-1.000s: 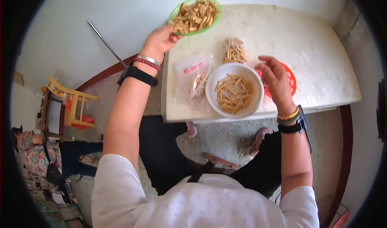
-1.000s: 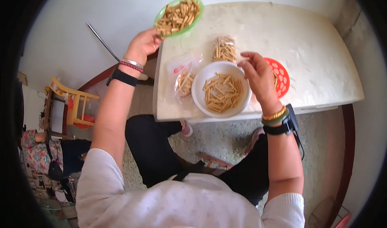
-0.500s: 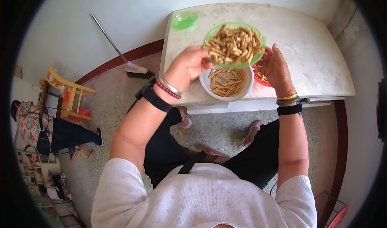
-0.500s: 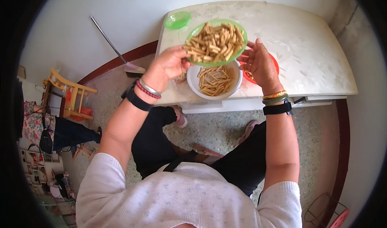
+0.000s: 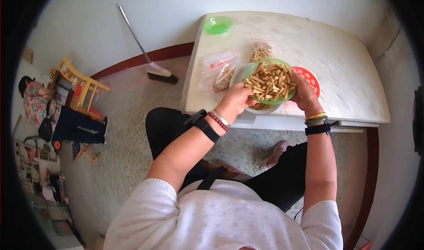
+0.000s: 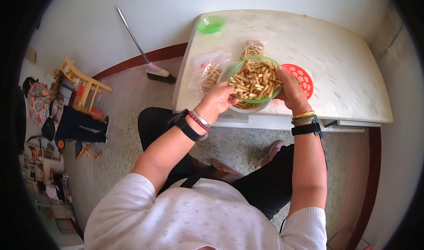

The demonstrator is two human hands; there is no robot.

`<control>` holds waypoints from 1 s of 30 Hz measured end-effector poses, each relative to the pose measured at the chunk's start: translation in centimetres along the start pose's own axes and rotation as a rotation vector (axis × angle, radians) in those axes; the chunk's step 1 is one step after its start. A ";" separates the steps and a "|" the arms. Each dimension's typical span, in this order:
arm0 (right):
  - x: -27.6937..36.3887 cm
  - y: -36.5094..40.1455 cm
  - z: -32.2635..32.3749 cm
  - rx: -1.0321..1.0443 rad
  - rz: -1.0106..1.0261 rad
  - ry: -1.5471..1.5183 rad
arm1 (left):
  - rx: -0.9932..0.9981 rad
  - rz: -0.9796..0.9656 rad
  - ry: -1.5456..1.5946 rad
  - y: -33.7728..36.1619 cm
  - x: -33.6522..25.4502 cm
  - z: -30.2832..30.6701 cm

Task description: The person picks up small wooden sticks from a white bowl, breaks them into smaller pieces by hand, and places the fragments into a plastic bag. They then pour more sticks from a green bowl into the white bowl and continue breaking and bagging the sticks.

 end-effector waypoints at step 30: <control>4.4 -0.1 -5.0 -0.077 0.746 1.029 | -0.075 -0.289 -0.338 0.2 -2.1 -0.9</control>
Point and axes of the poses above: each hand's wrist, its own y-axis away from the middle knuckle, its own z-axis out of the back of the hand, x = y × z, the point moved 10 cm from there along -y, towards the middle knuckle, and after that the axes turned 14 degrees about z, right-handed, at the moved point
